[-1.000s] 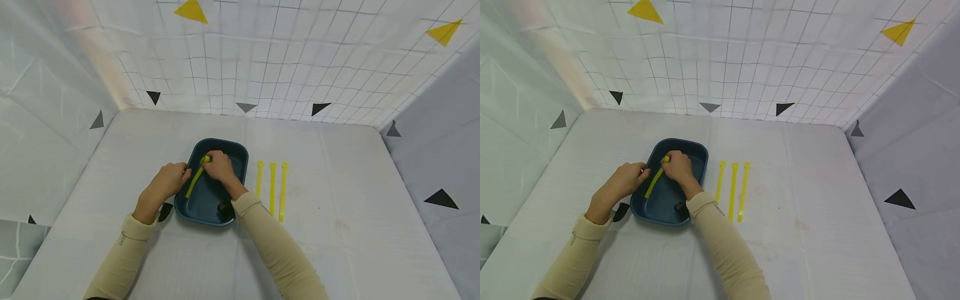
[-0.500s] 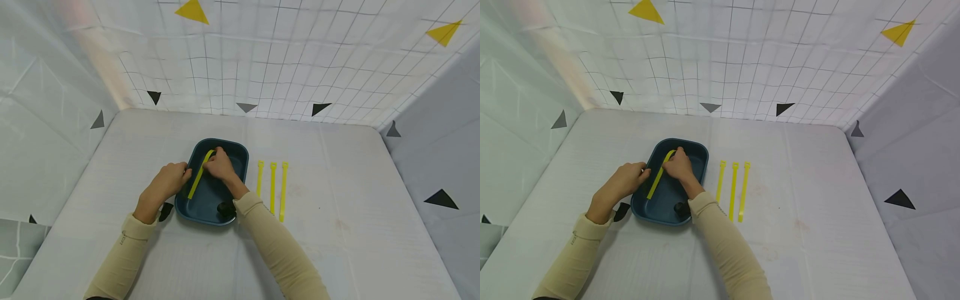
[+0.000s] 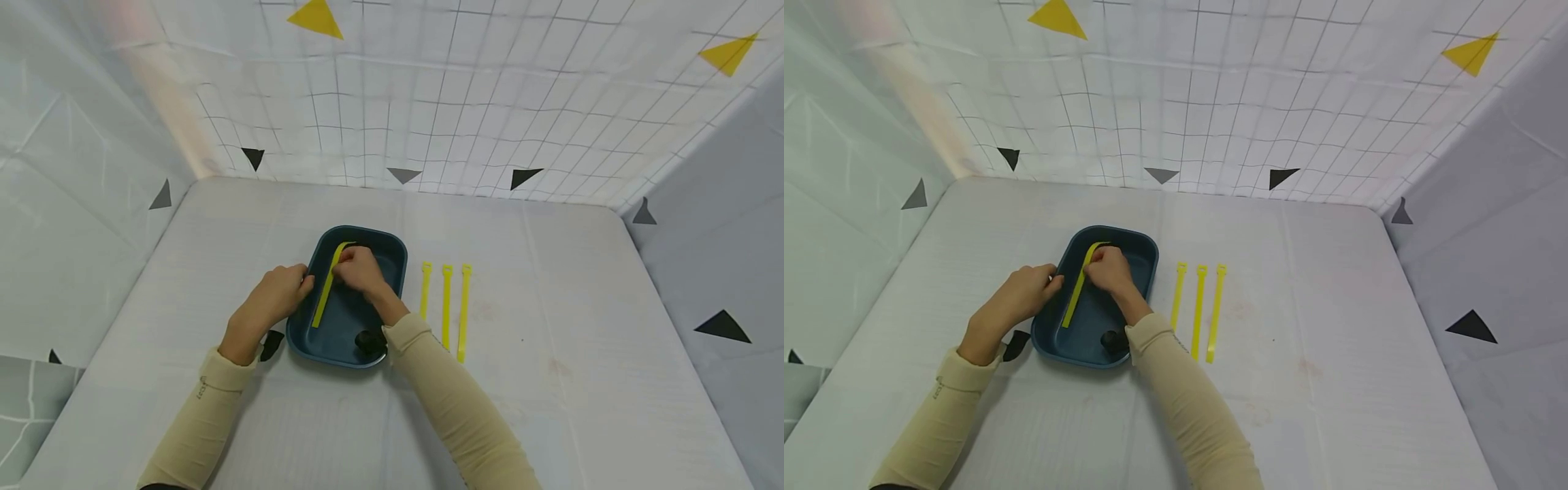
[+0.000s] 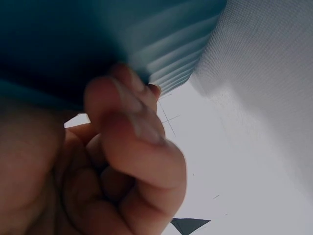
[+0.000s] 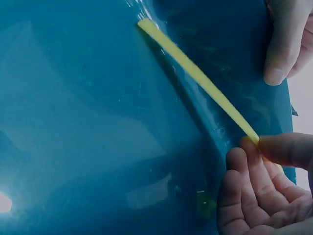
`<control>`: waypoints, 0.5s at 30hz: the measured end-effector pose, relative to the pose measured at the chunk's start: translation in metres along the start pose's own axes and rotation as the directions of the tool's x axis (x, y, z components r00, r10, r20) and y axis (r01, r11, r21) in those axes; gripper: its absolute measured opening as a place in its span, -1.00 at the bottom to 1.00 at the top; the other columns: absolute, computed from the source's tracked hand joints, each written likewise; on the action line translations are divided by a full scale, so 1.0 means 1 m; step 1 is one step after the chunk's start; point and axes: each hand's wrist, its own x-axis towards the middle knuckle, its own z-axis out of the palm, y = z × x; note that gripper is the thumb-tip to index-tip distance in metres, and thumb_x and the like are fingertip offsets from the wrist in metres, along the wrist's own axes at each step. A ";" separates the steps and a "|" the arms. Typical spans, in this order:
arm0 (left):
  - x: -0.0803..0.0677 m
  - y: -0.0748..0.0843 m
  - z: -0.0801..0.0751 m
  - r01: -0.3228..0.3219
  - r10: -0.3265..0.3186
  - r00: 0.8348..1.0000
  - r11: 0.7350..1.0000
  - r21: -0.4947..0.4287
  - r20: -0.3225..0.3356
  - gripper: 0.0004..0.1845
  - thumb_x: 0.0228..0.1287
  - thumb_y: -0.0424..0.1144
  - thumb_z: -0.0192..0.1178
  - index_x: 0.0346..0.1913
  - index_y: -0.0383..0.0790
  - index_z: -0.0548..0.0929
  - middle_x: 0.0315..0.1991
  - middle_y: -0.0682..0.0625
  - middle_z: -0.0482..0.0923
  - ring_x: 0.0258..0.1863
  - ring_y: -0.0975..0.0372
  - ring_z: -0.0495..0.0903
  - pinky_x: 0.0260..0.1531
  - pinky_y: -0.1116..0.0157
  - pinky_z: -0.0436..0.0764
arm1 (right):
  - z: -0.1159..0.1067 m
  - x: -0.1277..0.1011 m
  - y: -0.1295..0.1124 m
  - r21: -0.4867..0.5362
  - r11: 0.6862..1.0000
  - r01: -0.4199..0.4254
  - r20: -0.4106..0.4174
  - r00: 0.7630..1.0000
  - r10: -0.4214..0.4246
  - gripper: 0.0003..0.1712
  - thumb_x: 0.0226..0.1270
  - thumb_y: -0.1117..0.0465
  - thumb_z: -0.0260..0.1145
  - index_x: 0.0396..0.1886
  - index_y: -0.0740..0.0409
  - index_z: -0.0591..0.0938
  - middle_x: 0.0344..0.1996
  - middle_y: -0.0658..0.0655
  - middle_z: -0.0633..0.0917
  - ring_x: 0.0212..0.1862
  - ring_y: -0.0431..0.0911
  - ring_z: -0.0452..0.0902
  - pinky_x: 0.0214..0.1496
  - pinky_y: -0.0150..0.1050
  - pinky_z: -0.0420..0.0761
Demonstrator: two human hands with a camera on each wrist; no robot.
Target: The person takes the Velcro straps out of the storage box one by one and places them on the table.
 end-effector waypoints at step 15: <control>0.001 0.000 0.000 0.004 -0.004 1.000 1.000 -0.005 0.019 -0.74 0.55 -0.24 -0.03 -0.32 -0.32 0.49 -0.57 -0.08 0.41 -0.61 0.12 0.43 -0.58 0.24 0.41 | 0.003 -0.004 -0.001 0.265 0.961 -0.078 0.016 0.997 0.076 -0.86 0.41 0.39 0.17 -0.24 0.43 0.61 -0.37 0.24 0.66 -0.28 0.16 0.68 -0.16 -0.03 0.67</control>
